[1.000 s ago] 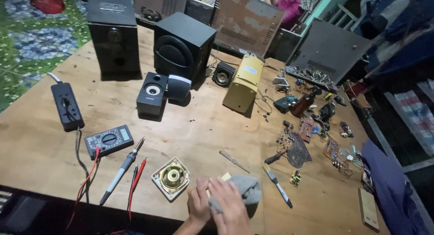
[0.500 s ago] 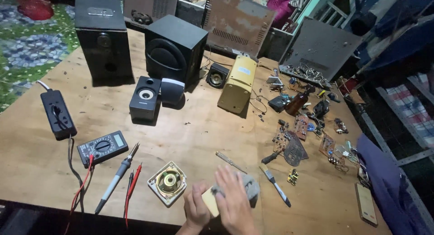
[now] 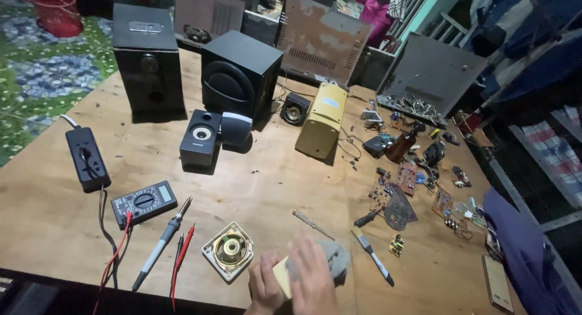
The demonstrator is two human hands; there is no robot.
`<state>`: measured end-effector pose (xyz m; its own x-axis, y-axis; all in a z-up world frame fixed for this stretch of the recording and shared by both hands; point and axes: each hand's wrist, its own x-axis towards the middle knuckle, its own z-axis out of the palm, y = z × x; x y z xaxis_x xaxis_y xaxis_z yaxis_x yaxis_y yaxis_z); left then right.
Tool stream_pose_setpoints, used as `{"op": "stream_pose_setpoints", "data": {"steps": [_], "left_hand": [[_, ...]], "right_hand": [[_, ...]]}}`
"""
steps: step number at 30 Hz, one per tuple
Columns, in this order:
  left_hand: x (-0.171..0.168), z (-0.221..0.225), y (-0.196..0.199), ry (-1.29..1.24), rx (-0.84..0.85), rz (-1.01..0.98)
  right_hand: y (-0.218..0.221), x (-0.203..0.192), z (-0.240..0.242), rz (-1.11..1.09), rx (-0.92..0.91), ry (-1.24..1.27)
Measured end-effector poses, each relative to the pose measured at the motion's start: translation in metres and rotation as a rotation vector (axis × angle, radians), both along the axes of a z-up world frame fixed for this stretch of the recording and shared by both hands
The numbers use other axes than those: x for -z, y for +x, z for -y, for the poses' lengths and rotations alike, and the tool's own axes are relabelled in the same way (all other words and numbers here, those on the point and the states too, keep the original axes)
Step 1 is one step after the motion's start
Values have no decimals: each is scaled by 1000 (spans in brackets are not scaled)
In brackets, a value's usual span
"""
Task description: The person is disassembling a small electronic device, cleaning it with a cloth, and testing the internal components using a multimeter and a soldering iron.
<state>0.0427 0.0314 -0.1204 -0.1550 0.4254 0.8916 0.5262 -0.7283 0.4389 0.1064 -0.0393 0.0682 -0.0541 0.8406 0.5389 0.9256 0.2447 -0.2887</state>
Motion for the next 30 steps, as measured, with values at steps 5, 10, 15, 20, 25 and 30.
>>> {"op": "stream_pose_setpoints", "data": {"steps": [5, 10, 15, 20, 25, 30], "left_hand": [[22, -1, 3, -212, 148, 59], [-52, 4, -16, -933, 421, 284], [26, 2, 0, -80, 81, -33], [-101, 5, -33, -840, 552, 338], [-7, 14, -8, -882, 407, 143], [-119, 21, -36, -939, 649, 181]], "right_hand": [[1, 9, 7, 65, -24, 9], [-7, -26, 1, -350, 178, -323], [14, 44, 12, -108, -22, 72], [0, -1, 2, -1240, 278, -321], [10, 11, -8, -1320, 176, -252], [18, -13, -9, -547, 13, 105]]}}
